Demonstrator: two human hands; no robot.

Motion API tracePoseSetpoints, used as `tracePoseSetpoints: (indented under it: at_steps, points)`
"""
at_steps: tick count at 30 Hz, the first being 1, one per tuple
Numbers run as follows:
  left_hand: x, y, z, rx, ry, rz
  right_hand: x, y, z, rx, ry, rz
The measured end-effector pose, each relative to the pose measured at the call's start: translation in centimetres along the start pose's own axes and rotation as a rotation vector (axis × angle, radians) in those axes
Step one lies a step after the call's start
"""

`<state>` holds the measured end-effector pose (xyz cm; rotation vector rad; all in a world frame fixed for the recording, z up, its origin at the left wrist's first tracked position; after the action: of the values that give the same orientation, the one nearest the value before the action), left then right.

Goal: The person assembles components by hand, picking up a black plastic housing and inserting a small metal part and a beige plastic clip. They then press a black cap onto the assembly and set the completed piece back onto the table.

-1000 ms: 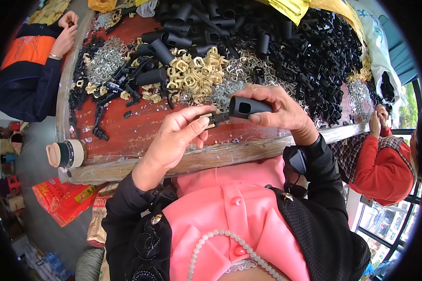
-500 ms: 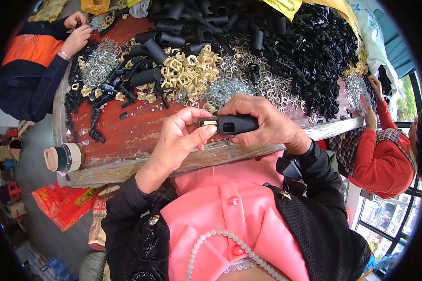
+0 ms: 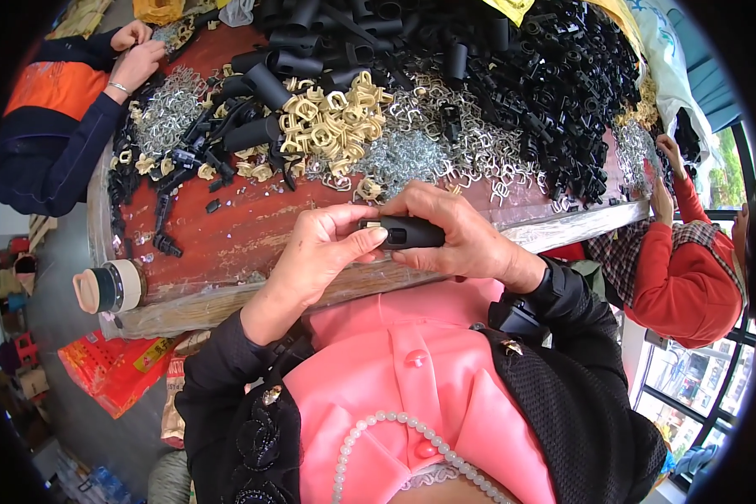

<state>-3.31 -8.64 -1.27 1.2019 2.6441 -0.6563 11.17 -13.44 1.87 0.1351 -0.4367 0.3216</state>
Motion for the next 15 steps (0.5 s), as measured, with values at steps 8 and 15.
tracePoseSetpoints:
  at_steps: [8,15]
  points:
    - [-1.0,0.4,-0.5,-0.027,-0.138,0.054,0.0,0.2,2.4,0.352,0.040,0.082]
    - [-1.4,-0.3,-0.6,0.077,-0.262,0.134,1.1,-1.0,1.7,0.283,0.050,0.045]
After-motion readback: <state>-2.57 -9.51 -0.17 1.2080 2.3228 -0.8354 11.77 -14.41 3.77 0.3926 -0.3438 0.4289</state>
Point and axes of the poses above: each hand's wrist, its own y-axis towards the middle knuckle, its own x-axis out of the back of the hand, z = x × y, the point moved 4 cm from there along y, towards the middle knuckle, and after that the axes turned 3 degrees about y, right-handed, at the moved point
